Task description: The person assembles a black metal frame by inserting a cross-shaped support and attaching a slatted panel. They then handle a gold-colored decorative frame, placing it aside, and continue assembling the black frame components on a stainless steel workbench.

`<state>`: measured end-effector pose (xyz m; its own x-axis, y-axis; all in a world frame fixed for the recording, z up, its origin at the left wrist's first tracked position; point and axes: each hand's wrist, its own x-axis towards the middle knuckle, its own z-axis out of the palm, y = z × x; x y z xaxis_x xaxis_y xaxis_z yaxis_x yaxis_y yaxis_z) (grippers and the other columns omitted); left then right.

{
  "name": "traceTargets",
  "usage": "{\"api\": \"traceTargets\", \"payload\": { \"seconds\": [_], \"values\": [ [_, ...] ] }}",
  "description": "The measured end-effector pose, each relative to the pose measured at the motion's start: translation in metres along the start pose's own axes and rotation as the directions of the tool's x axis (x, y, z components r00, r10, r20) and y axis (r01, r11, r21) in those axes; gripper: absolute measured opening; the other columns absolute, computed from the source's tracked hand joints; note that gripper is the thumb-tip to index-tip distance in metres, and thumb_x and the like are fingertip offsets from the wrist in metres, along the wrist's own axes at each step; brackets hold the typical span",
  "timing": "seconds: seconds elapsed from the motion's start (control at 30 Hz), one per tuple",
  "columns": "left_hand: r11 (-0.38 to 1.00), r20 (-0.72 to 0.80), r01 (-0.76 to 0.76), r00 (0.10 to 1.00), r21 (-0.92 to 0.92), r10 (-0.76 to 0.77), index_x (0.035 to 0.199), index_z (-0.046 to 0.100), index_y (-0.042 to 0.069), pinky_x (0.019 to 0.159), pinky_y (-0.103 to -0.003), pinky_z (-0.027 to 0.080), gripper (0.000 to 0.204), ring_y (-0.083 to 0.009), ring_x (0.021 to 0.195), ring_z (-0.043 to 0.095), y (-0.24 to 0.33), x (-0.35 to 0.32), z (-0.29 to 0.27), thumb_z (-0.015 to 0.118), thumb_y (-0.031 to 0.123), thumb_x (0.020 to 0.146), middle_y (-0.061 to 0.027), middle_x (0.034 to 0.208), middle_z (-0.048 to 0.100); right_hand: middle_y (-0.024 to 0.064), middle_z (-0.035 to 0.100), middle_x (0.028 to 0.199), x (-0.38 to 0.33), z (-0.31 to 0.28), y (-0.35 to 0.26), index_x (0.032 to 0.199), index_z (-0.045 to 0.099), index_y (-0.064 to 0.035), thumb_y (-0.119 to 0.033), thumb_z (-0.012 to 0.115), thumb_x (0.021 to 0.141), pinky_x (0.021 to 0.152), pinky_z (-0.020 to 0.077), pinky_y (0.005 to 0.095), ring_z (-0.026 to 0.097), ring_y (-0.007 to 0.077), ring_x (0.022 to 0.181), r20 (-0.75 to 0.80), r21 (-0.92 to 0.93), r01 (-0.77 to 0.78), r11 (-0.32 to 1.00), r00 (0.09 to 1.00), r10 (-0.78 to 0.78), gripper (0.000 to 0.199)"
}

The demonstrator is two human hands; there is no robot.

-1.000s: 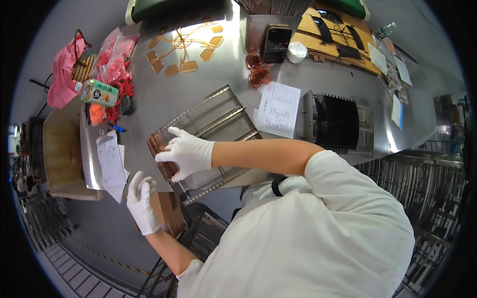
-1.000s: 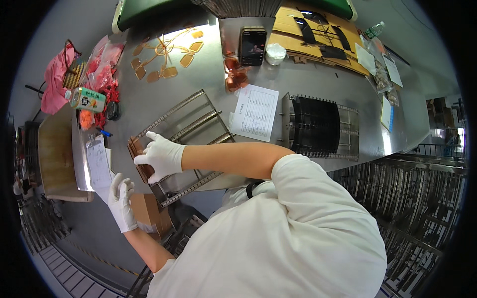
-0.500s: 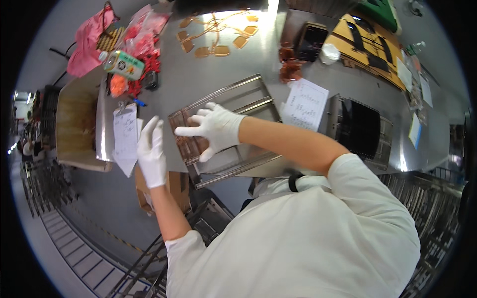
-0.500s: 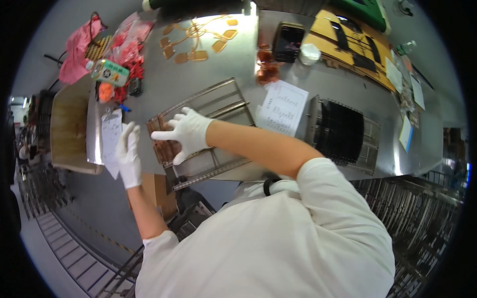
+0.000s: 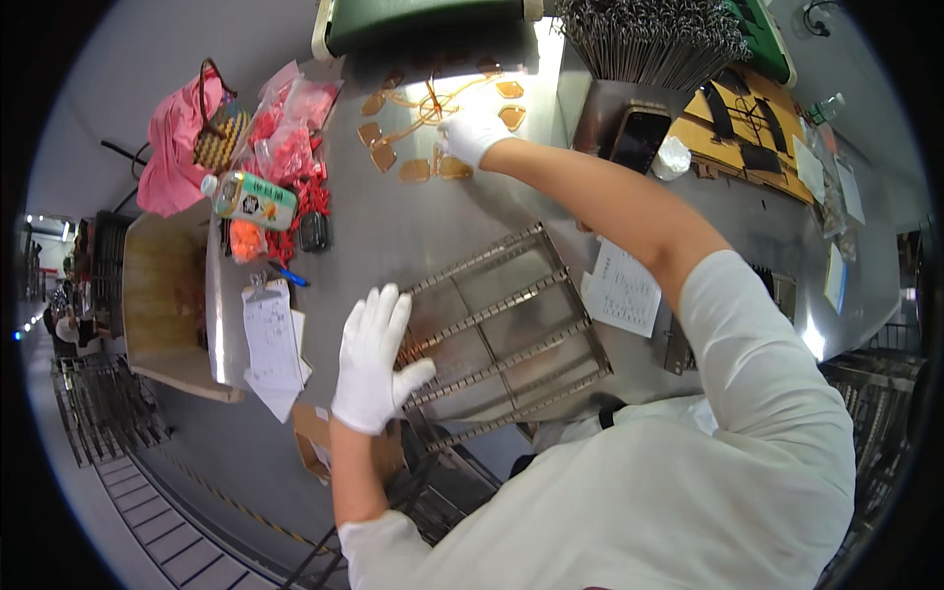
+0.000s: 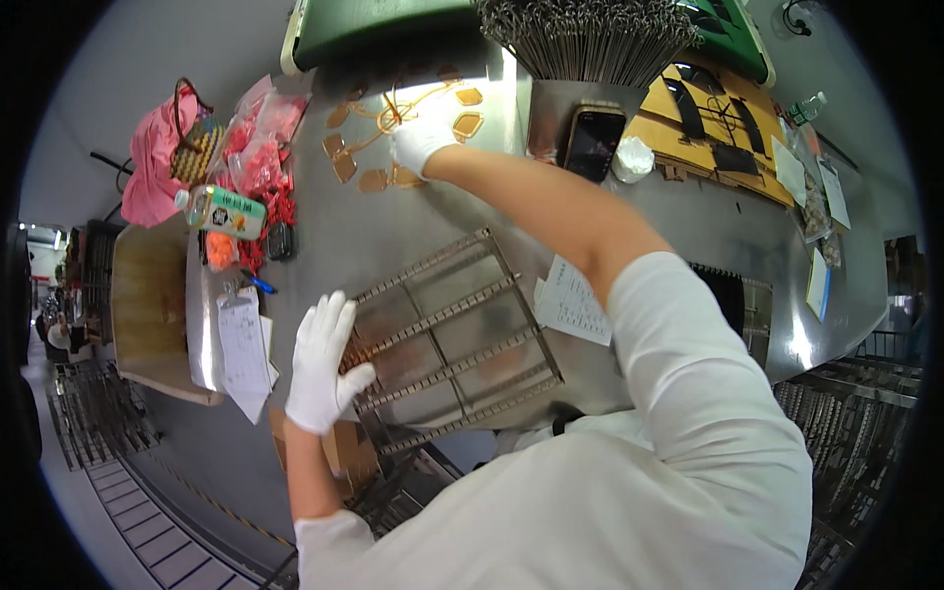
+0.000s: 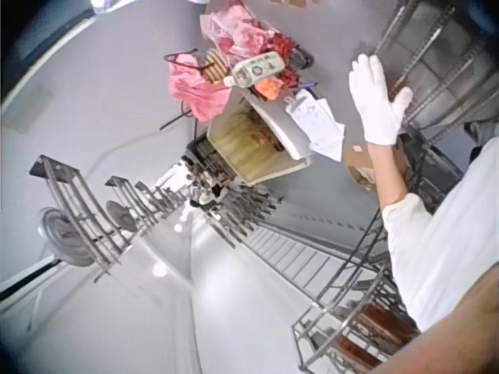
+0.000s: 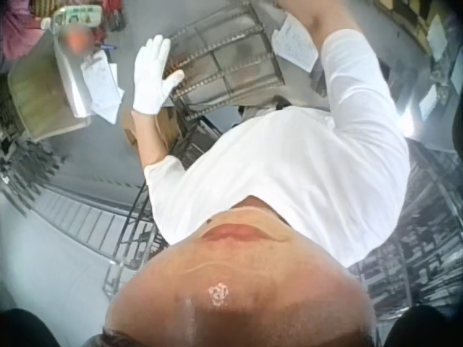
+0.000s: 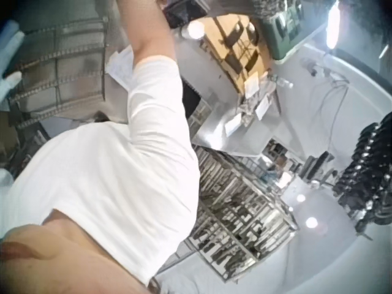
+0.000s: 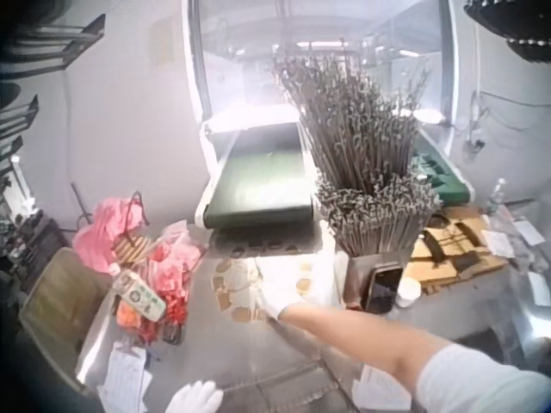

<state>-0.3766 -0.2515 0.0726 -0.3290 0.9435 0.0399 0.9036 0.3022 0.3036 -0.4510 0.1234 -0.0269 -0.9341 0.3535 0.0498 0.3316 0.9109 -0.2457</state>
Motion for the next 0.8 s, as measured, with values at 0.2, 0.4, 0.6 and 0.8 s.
{"api": "traceTargets", "payload": {
  "seconds": [0.2, 0.4, 0.6, 0.8],
  "values": [
    [0.902, 0.131, -0.086, 0.979, -0.423, 0.154, 0.124, 0.061, 0.003, 0.082, -0.040, 0.056, 0.051, -0.0356, 0.099, 0.066, 0.103, -0.012, 0.030, 0.072, 0.007, 0.074, -0.0182, 0.116, 0.067, 0.0233, 0.074, 0.109, 0.068, 0.077, 0.055, 0.112, 0.073, -0.0028, -0.020, 0.063, 0.091, 0.091, 0.0549, 0.0477, 0.071, 0.0364, 0.108, -0.133, 0.346, -0.218, 0.912, 0.951, 0.278, 0.029],
    [0.947, -0.035, -0.035, 0.999, -0.320, 0.025, 0.129, 0.067, 0.010, 0.072, -0.039, 0.058, 0.057, -0.0291, 0.090, 0.070, 0.128, -0.050, 0.115, 0.075, 0.003, 0.073, -0.0091, 0.110, 0.072, 0.0240, 0.073, 0.112, 0.007, -0.030, -0.011, 0.110, 0.074, -0.0034, -0.030, 0.066, 0.086, 0.087, 0.0563, 0.0472, 0.072, 0.0400, 0.100, 0.356, 0.167, 0.006, 0.986, 0.932, -0.066, 0.037],
    [0.979, -0.032, -0.050, 0.999, -0.199, 0.044, 0.123, 0.071, 0.018, 0.071, -0.038, 0.059, 0.044, -0.0255, 0.087, 0.071, 0.112, -0.044, 0.105, 0.069, 0.006, 0.080, -0.0023, 0.102, 0.075, 0.0209, 0.072, 0.094, -0.160, -0.121, -0.063, 0.097, 0.071, -0.0021, -0.017, 0.060, 0.086, 0.076, 0.0590, 0.0469, 0.073, 0.0389, 0.086, 0.155, 0.321, 0.177, 0.930, 0.959, -0.236, 0.021],
    [0.965, -0.238, -0.036, 0.971, -0.258, -0.027, 0.095, 0.070, 0.006, 0.073, -0.046, 0.053, 0.011, -0.0369, 0.086, 0.067, 0.115, -0.029, 0.108, 0.065, 0.013, 0.089, -0.0156, 0.093, 0.071, 0.0159, 0.068, 0.089, -0.263, -0.058, -0.098, 0.097, 0.064, -0.0038, -0.012, 0.064, 0.086, 0.063, 0.0592, 0.0435, 0.075, 0.0324, 0.078, -0.054, 0.400, 0.282, 0.872, 0.957, -0.285, 0.013]
  ]
}}
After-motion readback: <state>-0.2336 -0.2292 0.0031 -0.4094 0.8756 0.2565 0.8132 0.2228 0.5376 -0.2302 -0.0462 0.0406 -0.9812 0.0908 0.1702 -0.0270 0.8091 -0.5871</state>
